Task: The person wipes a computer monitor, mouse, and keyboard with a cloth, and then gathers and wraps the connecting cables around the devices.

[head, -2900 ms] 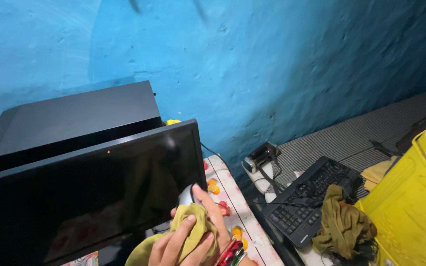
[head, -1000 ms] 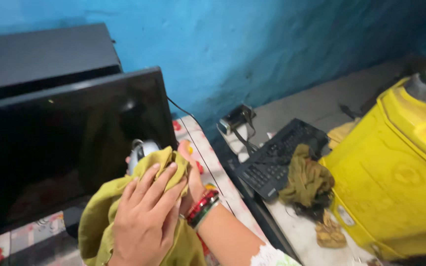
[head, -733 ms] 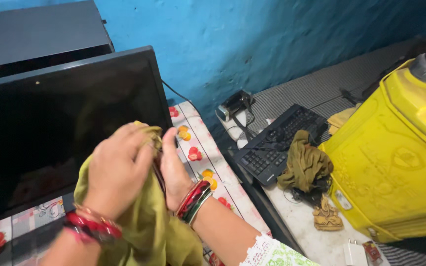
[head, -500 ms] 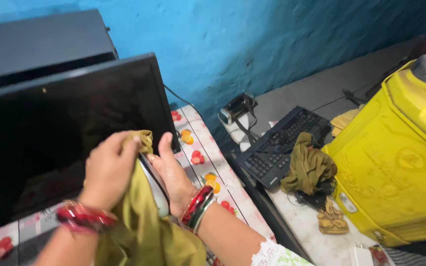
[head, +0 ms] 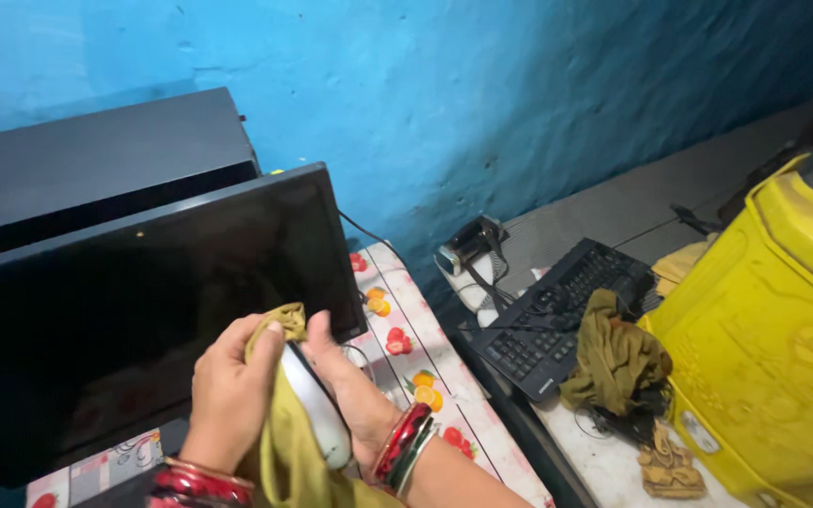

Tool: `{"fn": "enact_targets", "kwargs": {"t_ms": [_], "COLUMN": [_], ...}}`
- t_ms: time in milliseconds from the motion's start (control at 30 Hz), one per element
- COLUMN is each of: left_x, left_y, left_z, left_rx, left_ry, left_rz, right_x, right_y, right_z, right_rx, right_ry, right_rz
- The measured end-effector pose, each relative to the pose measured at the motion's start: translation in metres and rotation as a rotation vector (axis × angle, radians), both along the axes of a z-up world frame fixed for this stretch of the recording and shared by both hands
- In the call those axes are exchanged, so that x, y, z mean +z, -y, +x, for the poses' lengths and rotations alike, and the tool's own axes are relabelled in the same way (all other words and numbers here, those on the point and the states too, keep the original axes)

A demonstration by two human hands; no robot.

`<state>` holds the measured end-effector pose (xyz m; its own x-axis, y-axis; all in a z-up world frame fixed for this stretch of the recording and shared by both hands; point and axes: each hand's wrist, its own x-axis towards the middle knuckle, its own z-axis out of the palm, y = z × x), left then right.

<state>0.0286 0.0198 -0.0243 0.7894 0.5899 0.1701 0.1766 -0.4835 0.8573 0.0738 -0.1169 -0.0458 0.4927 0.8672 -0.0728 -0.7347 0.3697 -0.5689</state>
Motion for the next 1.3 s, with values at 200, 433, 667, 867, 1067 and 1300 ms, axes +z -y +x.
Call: {"fn": "enact_targets", "kwargs": {"t_ms": [200, 433, 667, 867, 1067, 1300], "left_x": [-0.056, -0.085, -0.02, 0.015, 0.023, 0.011], "left_y": [-0.069, -0.112, -0.082, -0.042, -0.02, -0.011], "left_z": [-0.008, -0.034, -0.051, -0.04, -0.022, -0.013], "left_rx": [0.02, 0.358, 0.349, -0.108, -0.191, -0.237], "left_ry": [-0.073, 0.099, 0.281, 0.151, -0.28, -0.289], "left_rz": [-0.05, 0.059, 0.204, 0.42, 0.476, 0.72], "right_x": [0.034, 0.022, 0.003, 0.01, -0.008, -0.031], "right_y": [0.026, 0.035, 0.022, 0.016, 0.007, 0.01], "right_z": [0.015, 0.045, 0.055, 0.053, 0.055, 0.066], "right_rx": [0.168, 0.093, 0.071, 0.083, 0.04, -0.023], "right_ry": [0.167, 0.04, 0.254, 0.262, 0.494, 0.998], "right_rz": [0.082, -0.029, -0.17, -0.154, -0.41, -0.348]}}
